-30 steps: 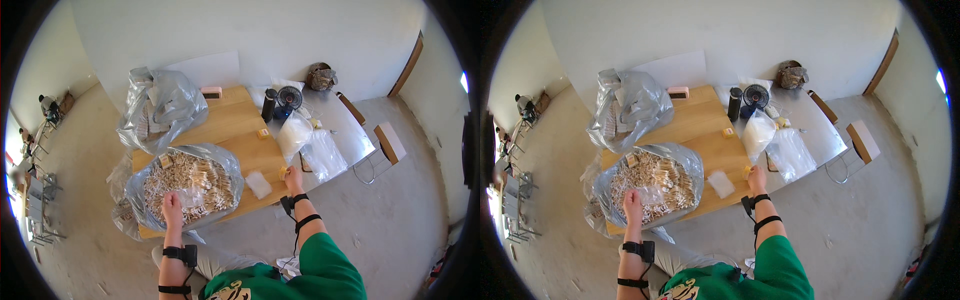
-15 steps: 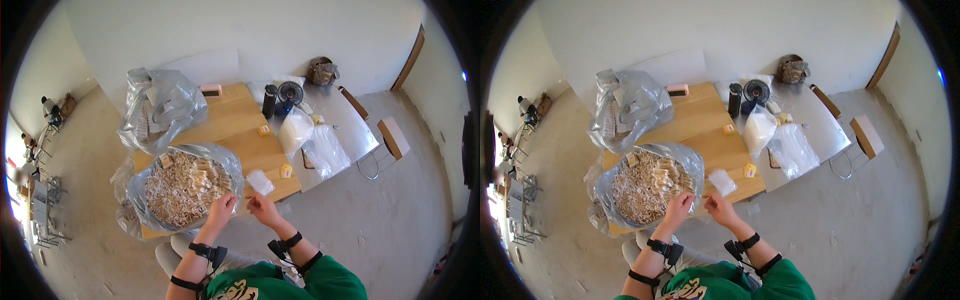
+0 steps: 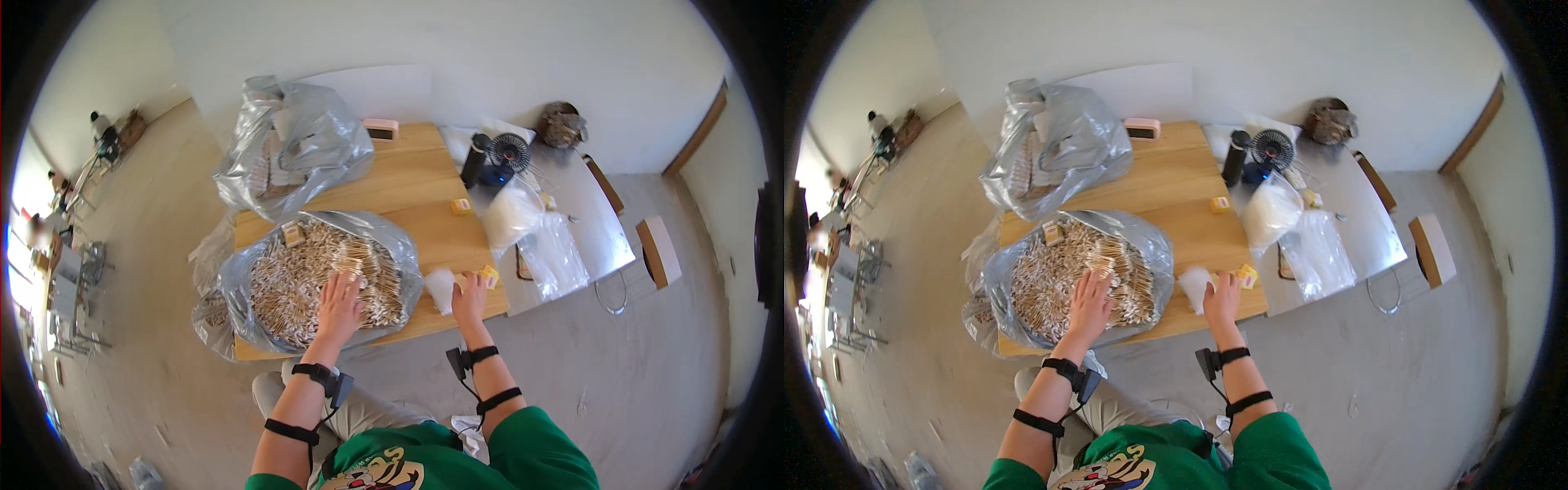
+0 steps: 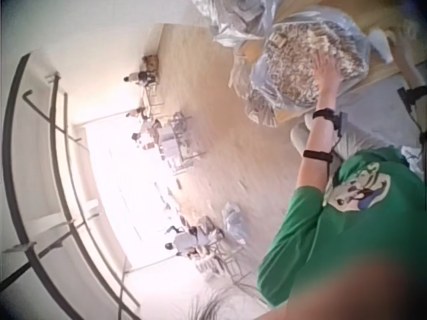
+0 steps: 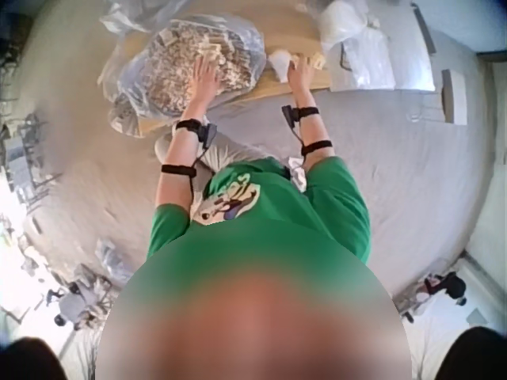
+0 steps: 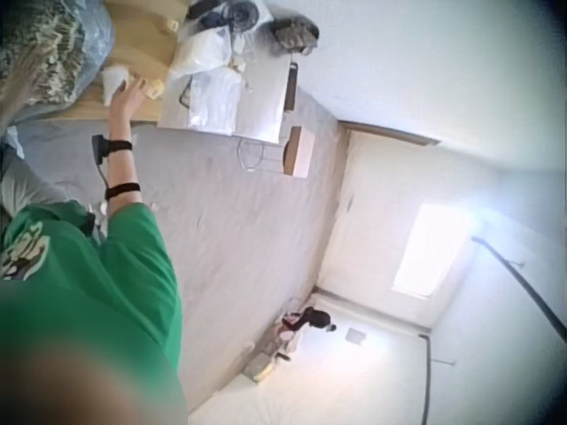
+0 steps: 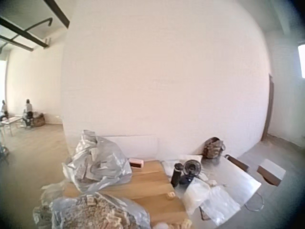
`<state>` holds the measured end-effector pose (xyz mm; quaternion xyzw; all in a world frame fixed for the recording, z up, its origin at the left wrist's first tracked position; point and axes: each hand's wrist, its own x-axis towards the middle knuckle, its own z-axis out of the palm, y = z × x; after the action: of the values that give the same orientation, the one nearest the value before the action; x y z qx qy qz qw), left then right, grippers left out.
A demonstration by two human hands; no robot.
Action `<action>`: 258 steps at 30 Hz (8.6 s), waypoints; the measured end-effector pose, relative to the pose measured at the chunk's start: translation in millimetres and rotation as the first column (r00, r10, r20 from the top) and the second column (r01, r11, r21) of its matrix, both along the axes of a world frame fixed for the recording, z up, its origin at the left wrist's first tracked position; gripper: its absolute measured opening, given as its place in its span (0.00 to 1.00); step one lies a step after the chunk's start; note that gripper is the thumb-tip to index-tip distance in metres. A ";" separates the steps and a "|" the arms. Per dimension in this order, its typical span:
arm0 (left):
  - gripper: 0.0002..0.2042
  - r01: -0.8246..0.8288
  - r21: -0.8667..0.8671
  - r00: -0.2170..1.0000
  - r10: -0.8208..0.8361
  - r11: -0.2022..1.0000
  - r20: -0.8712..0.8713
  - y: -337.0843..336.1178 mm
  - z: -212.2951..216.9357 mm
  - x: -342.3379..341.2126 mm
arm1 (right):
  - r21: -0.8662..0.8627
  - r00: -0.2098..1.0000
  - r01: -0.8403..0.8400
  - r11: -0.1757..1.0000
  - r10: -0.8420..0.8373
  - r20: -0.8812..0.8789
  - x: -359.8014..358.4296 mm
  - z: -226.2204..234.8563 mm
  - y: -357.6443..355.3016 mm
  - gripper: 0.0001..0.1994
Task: Sorting and packing wooden sticks and small packets into plastic bags.
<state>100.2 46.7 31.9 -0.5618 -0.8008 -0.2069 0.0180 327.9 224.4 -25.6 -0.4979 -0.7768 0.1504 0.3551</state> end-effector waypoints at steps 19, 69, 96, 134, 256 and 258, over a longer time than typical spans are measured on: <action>0.19 -0.090 -0.205 0.994 0.076 0.975 -0.076 -20.5 -33.3 -76.4 | 0.115 0.765 -0.633 0.765 0.641 -0.053 -147.2 63.1 -71.7 0.12; 0.30 -0.251 -0.360 0.954 0.293 0.899 0.066 -35.4 -46.4 -110.9 | 0.084 0.606 -0.794 0.603 0.772 0.193 -361.4 19.3 -44.6 0.09; 0.10 -0.143 0.070 0.860 0.089 0.987 0.502 -13.9 6.6 -51.7 | -0.368 0.722 -0.689 0.625 0.546 -0.425 -149.2 60.8 -66.0 0.07; 0.09 -0.322 0.071 0.505 0.107 0.944 0.856 -36.2 -18.1 0.0 | -0.051 0.691 -0.707 0.705 0.674 -0.262 -124.0 53.7 -127.6 0.07; 0.10 -0.561 0.330 0.724 0.256 0.759 0.641 -78.1 -12.2 -90.4 | -0.314 0.808 -0.299 0.901 0.064 -0.586 -46.3 41.4 -39.6 0.05; 0.11 -0.573 0.315 0.648 0.184 0.757 0.739 -74.6 -12.5 -83.9 | -0.217 0.867 -0.154 0.964 0.027 -0.497 -6.2 9.4 -8.0 0.06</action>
<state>16.3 -27.9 19.4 -0.2327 -0.7665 -0.5941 -0.0732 321.7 216.3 -16.3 -0.4468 -0.6590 0.3846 0.4672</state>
